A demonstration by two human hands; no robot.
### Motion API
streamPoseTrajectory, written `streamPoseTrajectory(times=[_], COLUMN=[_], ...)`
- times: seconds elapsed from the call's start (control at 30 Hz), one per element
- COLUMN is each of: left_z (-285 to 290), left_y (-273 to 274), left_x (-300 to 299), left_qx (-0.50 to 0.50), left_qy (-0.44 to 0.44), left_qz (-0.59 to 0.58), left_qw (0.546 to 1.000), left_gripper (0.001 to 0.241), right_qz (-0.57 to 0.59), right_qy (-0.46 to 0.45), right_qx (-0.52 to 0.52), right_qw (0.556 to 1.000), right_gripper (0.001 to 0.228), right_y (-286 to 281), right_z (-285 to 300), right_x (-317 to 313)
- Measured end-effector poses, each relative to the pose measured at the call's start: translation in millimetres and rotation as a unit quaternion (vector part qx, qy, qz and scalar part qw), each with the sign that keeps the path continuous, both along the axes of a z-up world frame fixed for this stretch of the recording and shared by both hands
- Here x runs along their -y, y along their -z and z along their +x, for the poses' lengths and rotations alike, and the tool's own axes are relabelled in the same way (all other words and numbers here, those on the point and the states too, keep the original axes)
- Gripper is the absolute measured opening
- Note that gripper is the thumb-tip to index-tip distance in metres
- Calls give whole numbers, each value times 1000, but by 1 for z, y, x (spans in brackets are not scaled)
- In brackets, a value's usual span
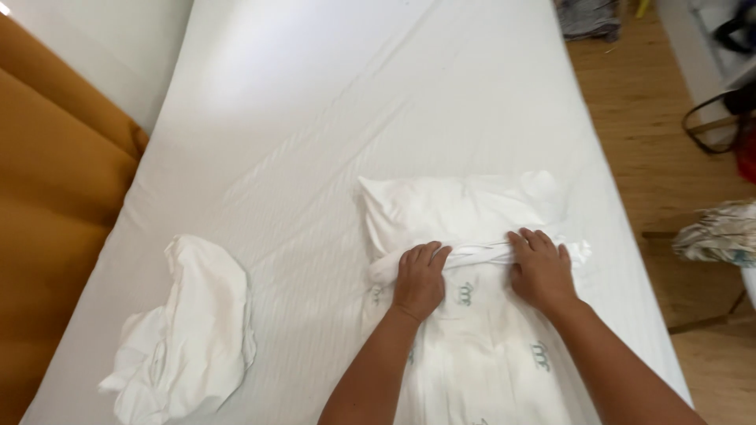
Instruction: The person inserts a white pillow into a white pillowcase on a bed, smoothing and adjusting the fabric to fit. They then place a dark blue pillow with a moon and star pattern on the bed and begin inserting it into a white pillowcase.
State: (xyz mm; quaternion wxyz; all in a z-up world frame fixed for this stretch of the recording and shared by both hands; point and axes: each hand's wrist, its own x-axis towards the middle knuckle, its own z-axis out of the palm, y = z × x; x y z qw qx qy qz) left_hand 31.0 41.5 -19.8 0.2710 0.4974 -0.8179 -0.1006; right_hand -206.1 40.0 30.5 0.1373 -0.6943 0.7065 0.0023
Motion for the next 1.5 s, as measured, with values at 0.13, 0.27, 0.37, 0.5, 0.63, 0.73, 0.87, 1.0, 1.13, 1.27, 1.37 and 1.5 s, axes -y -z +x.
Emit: streamPoseTrajectory(times=[0.13,0.27,0.37,0.5,0.63,0.73,0.87,1.0,1.13,1.27,1.37,1.5], left_z=[-53,-73,-62,-37,-56,-78,-112,-118,-106,-57,0,49], left_y=[-27,-29,-31,5,-13,-29,-14,-1,2,0,-7,-2], left_x=[10,2,-14,-25,-28,-22,-9,-17,-29,-8,9,-3], left_qx=[-25,-7,-29,10,11,-23,49,69,50,-10,15,109], left_qy=[11,-34,-1,5,9,15,61,69,170,148,-26,-32], left_qz=[20,73,48,50,41,-86,-2,22,42,-14,9,213], left_qw=[999,997,998,999,999,996,997,995,983,989,1000,970], left_gripper=[54,24,20,23,23,40,30,15,11,20,32,30], right_qz=[-16,-69,-96,-166,-85,-123,147,223,65,202,202,186], right_qy=[-1,23,72,118,111,135,189,268,73,42,18,179], right_qx=[12,49,66,50,32,104,201,198,55,20,81,284], right_qw=[1000,996,991,978,990,978,950,916,994,978,976,923], right_gripper=[72,47,37,43,42,43,42,62,67,61,64,41], right_y=[9,11,6,48,71,68,40,-10,27,26,58,65], right_z=[21,22,-5,-67,-84,-72,-66,-60,-68,-72,-100,-98], right_x=[-2,-1,-4,-31,-52,-59,-54,-44,-43,-33,-9,15])
